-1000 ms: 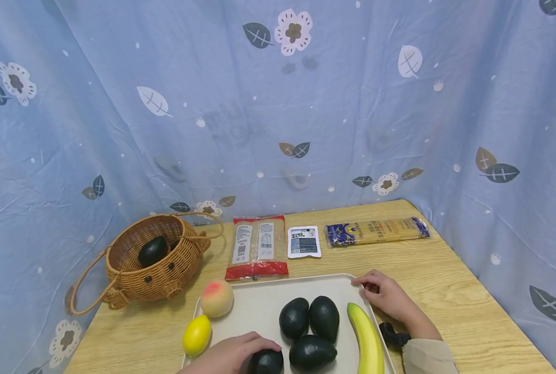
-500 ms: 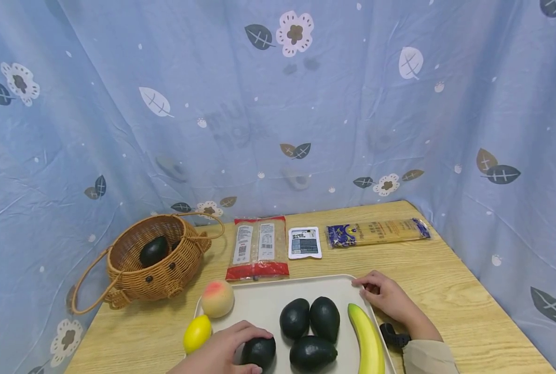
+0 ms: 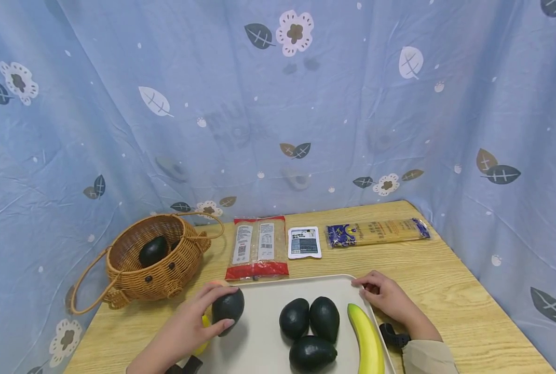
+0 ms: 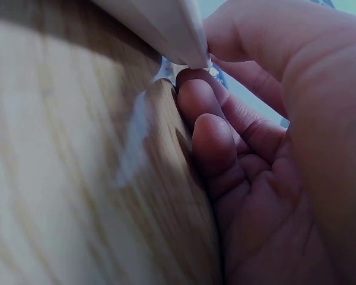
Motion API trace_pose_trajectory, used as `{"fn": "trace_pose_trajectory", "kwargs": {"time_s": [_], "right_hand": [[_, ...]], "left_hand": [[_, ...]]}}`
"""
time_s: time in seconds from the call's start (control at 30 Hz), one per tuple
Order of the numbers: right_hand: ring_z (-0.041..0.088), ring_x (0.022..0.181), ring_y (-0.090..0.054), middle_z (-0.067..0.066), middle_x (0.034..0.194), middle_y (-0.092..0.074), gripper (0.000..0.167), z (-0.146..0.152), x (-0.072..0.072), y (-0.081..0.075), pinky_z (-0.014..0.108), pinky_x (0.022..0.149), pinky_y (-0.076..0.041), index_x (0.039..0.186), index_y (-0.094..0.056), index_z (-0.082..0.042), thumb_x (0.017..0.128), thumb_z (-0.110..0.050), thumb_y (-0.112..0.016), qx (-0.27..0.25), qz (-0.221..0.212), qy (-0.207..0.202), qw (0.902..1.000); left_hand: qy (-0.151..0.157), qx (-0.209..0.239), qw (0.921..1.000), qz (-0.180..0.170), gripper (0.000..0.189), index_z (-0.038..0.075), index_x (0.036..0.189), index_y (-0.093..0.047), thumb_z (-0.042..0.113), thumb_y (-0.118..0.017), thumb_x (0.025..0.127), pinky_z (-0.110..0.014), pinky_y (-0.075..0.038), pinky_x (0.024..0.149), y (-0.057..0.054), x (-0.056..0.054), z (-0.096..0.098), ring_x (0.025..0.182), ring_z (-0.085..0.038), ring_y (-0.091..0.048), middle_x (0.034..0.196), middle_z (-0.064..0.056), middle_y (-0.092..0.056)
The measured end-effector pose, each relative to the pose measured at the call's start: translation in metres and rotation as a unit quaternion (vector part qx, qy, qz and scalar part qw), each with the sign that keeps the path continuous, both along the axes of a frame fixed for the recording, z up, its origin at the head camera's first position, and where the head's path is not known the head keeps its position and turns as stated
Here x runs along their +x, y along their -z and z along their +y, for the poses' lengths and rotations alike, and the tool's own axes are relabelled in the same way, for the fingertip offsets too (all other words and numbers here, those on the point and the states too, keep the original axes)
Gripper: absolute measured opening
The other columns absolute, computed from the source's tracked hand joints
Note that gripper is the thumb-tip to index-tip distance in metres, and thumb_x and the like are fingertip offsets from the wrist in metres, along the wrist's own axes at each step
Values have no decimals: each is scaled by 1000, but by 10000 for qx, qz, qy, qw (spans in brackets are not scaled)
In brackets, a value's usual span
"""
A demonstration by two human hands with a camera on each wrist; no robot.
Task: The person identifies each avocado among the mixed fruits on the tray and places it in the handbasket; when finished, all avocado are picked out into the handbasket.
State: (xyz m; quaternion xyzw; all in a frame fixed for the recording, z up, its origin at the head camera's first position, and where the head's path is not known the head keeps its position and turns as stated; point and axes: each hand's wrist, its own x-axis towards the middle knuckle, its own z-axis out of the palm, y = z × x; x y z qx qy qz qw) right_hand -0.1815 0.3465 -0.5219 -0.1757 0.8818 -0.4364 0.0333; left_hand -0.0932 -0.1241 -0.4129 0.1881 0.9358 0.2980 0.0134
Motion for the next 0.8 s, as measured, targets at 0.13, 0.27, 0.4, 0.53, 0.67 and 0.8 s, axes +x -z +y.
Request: {"fn": "trace_pose_trajectory", "kwargs": {"time_s": [0.13, 0.27, 0.4, 0.53, 0.67, 0.8], "right_hand": [[13, 84, -50, 5, 102, -59, 24, 1, 0, 1, 26, 69, -46, 122, -75, -11, 100, -3, -69, -44, 45, -53, 10000], [12, 84, -50, 5, 102, -59, 24, 1, 0, 1, 26, 69, -46, 122, -75, -11, 100, -3, -69, -65, 64, -76, 9999], [13, 84, -50, 3, 102, -58, 24, 0, 0, 0, 26, 68, -46, 122, -75, -11, 100, -4, -69, -41, 29, -47, 10000], [13, 84, -50, 2, 101, -58, 24, -1, 0, 0, 26, 68, -46, 122, -75, -10, 100, -4, -70, -29, 10, -39, 10000], [13, 83, -50, 3, 102, -58, 24, -1, -1, 0, 26, 68, -46, 122, -75, -10, 100, -4, -69, -20, -5, -56, 10000], [13, 84, -50, 4, 102, -58, 24, 0, -2, 0, 26, 68, -46, 122, -75, -10, 100, -4, -69, -49, -54, -17, 10000]], "left_hand": [[-522, 11, 9963, 681, 64, 34, 142, -62, 29, -90, 85, -50, -59, 90, -3, -4, -7, 110, -21, -66, 128, 6, -59], [-816, 9, 9901, 1141, 66, 33, 140, -65, 23, -93, 82, -50, -59, 88, -6, -9, -14, 107, -23, -69, 126, 4, -60], [-973, -72, 9840, 1488, 65, 30, 141, -65, 22, -93, 82, -55, -59, 88, -10, -14, -23, 109, -31, -69, 129, -4, -60], [-1254, -175, 9740, 1879, 67, 27, 141, -65, 22, -93, 82, -58, -58, 87, -12, -18, -35, 110, -37, -68, 130, -10, -60], [-1608, -255, 9596, 2293, 68, 23, 143, -64, 20, -93, 82, -60, -58, 83, -15, -23, -47, 108, -42, -67, 131, -15, -59], [-1887, -243, 9448, 2667, 67, 20, 143, -63, 19, -92, 83, -63, -56, 83, -20, -30, -59, 108, -45, -65, 131, -18, -58]]}}
